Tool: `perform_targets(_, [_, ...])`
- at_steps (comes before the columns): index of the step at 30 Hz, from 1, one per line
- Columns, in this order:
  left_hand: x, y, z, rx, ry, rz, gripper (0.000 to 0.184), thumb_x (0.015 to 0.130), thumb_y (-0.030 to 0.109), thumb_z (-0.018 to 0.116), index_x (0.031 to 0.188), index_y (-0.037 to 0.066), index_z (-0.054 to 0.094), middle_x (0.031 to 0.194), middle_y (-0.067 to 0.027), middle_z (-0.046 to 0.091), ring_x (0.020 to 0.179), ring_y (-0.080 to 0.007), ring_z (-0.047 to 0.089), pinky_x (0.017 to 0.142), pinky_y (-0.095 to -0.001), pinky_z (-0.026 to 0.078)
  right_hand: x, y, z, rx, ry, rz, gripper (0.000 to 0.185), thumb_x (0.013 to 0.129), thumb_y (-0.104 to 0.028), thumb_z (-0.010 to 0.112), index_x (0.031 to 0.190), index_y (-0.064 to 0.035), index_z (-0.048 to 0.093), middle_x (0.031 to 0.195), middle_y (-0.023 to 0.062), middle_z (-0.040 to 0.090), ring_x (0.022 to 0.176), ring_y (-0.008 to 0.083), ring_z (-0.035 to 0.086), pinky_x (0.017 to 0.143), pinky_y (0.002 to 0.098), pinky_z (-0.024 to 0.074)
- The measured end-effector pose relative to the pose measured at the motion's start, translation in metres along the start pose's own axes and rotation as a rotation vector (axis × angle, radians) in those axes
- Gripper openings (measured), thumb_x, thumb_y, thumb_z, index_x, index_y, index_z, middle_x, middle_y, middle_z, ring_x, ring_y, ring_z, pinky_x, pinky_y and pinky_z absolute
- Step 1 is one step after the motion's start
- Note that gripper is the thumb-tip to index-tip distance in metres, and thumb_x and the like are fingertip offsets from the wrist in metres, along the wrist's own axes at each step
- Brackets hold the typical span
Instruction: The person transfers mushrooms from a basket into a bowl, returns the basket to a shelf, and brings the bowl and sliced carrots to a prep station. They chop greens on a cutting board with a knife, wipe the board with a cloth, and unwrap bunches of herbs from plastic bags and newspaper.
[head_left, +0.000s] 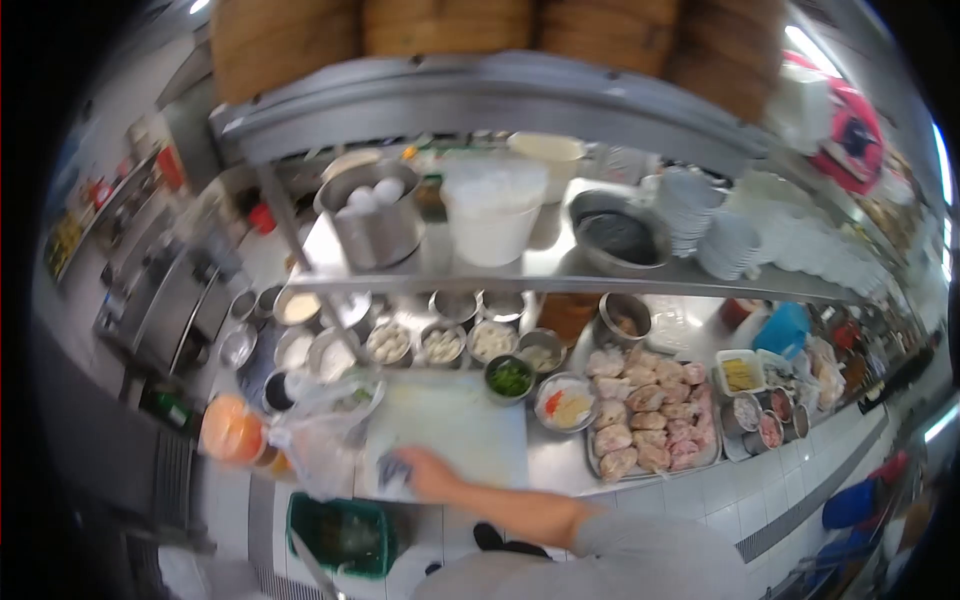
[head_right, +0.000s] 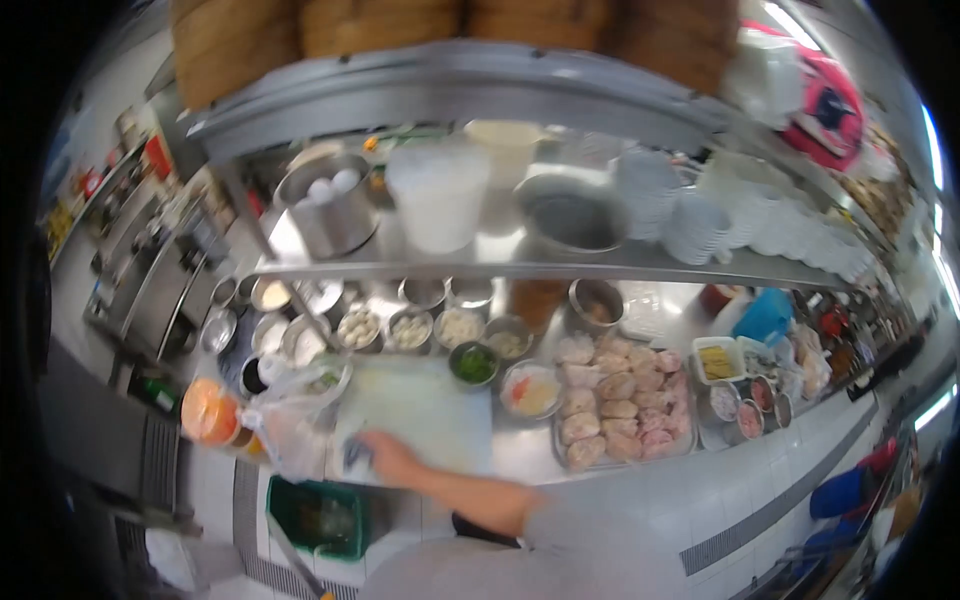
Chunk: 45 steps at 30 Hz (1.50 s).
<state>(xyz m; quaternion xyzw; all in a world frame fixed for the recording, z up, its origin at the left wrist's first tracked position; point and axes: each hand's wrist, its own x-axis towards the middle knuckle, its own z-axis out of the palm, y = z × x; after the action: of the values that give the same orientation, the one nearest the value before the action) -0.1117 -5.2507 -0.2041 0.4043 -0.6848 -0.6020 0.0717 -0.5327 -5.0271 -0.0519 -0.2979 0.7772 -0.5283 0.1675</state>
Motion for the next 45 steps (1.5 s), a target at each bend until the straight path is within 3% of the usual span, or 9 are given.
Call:
perform_targets(5, [-0.073, -0.046, -0.018, -0.066, 0.109, 0.007, 0.025, 0.103, 0.027, 0.064, 0.100, 0.003, 0.062, 0.066, 0.0043, 0.049, 0.054, -0.0057, 0.041, 0.051, -0.0255, 0.034, 0.060, 0.099, -0.080, -0.329, 0.478, 0.017, 0.053, 0.085, -0.005, 0.064, 0.137, 0.0012, 0.056, 0.146, 0.0241, 0.053, 0.137, 0.0413, 0.049, 0.115, 0.0451, 0.0407])
perform_targets(15, [-0.152, 0.099, 0.038, -0.247, 0.335, -0.261, 0.021, 0.103, 0.025, 0.065, 0.098, 0.005, 0.062, 0.058, 0.0047, 0.046, 0.050, -0.0053, 0.039, 0.047, -0.0280, 0.026, 0.100, 0.081, 0.011, -0.491, 0.057, -0.386, 0.032, 0.071, -0.005, 0.066, 0.104, -0.0025, 0.069, 0.119, 0.0202, 0.066, 0.113, 0.0420, 0.059, 0.099, 0.0518, 0.0477])
perform_targets(19, [-0.142, 0.108, 0.038, -0.185, 0.319, -0.176, 0.021, 0.105, 0.026, 0.061, 0.104, 0.005, 0.059, 0.062, 0.0000, 0.052, 0.051, -0.0097, 0.048, 0.049, -0.0283, 0.039, 0.025, 0.040, 0.041, -0.444, -0.100, -0.559, 0.024, 0.070, -0.005, 0.063, 0.093, -0.0066, 0.071, 0.101, 0.0161, 0.069, 0.099, 0.0385, 0.062, 0.089, 0.0514, 0.0500])
perform_targets(21, [-0.135, 0.108, 0.037, -0.158, 0.297, -0.125, 0.022, 0.106, 0.026, 0.057, 0.108, 0.004, 0.056, 0.063, -0.0036, 0.055, 0.051, -0.0132, 0.055, 0.050, -0.0287, 0.049, 0.007, 0.035, 0.028, -0.241, -0.282, -0.275, 0.027, 0.075, -0.008, 0.061, 0.100, -0.0090, 0.073, 0.102, 0.0156, 0.070, 0.103, 0.0379, 0.062, 0.093, 0.0512, 0.0490])
perform_targets(28, [-0.108, 0.148, 0.049, -0.127, 0.214, 0.042, 0.020, 0.104, 0.019, 0.061, 0.112, 0.002, 0.059, 0.068, -0.0007, 0.057, 0.056, -0.0106, 0.054, 0.053, -0.0277, 0.049, 0.058, 0.077, -0.085, -0.587, 0.469, 0.103, 0.042, 0.079, -0.023, 0.075, 0.118, -0.0098, 0.073, 0.132, 0.0204, 0.060, 0.123, 0.0418, 0.054, 0.105, 0.0464, 0.0459])
perform_targets(33, [-0.055, 0.179, 0.056, 0.086, 0.085, 0.112, 0.024, 0.099, 0.022, 0.067, 0.110, 0.001, 0.063, 0.072, -0.0030, 0.064, 0.062, -0.0126, 0.062, 0.058, -0.0295, 0.051, 0.040, 0.082, -0.034, -0.643, 0.103, -0.115, 0.035, 0.077, -0.021, 0.072, 0.110, -0.0090, 0.073, 0.120, 0.0169, 0.065, 0.114, 0.0380, 0.058, 0.100, 0.0471, 0.0491])
perform_targets(39, [0.024, 0.245, 0.084, 0.377, -0.205, 0.287, 0.033, 0.095, 0.028, 0.070, 0.116, 0.003, 0.064, 0.084, -0.0166, 0.072, 0.074, -0.0332, 0.072, 0.070, -0.0403, 0.055, -0.079, 0.044, -0.040, -0.532, -0.451, -0.174, 0.029, 0.074, -0.020, 0.072, 0.102, -0.0110, 0.074, 0.107, 0.0139, 0.066, 0.106, 0.0370, 0.061, 0.091, 0.0483, 0.0522])
perform_targets(43, [0.066, 0.275, 0.107, 0.401, -0.405, 0.523, 0.035, 0.094, 0.030, 0.068, 0.117, 0.004, 0.063, 0.089, -0.0217, 0.070, 0.082, -0.0433, 0.069, 0.072, -0.0462, 0.054, -0.144, 0.061, -0.120, -0.630, -0.017, 0.273, 0.037, 0.070, -0.020, 0.074, 0.106, -0.0103, 0.075, 0.125, 0.0168, 0.066, 0.121, 0.0370, 0.059, 0.104, 0.0479, 0.0487])
perform_targets(45, [0.087, 0.281, 0.119, 0.401, -0.586, 0.568, 0.037, 0.094, 0.031, 0.065, 0.119, 0.003, 0.061, 0.089, -0.0226, 0.069, 0.084, -0.0461, 0.066, 0.072, -0.0491, 0.053, -0.149, 0.027, -0.134, -1.048, 0.427, 0.230, 0.057, 0.075, -0.024, 0.079, 0.129, -0.0093, 0.068, 0.135, 0.0224, 0.060, 0.128, 0.0415, 0.054, 0.112, 0.0490, 0.0408])
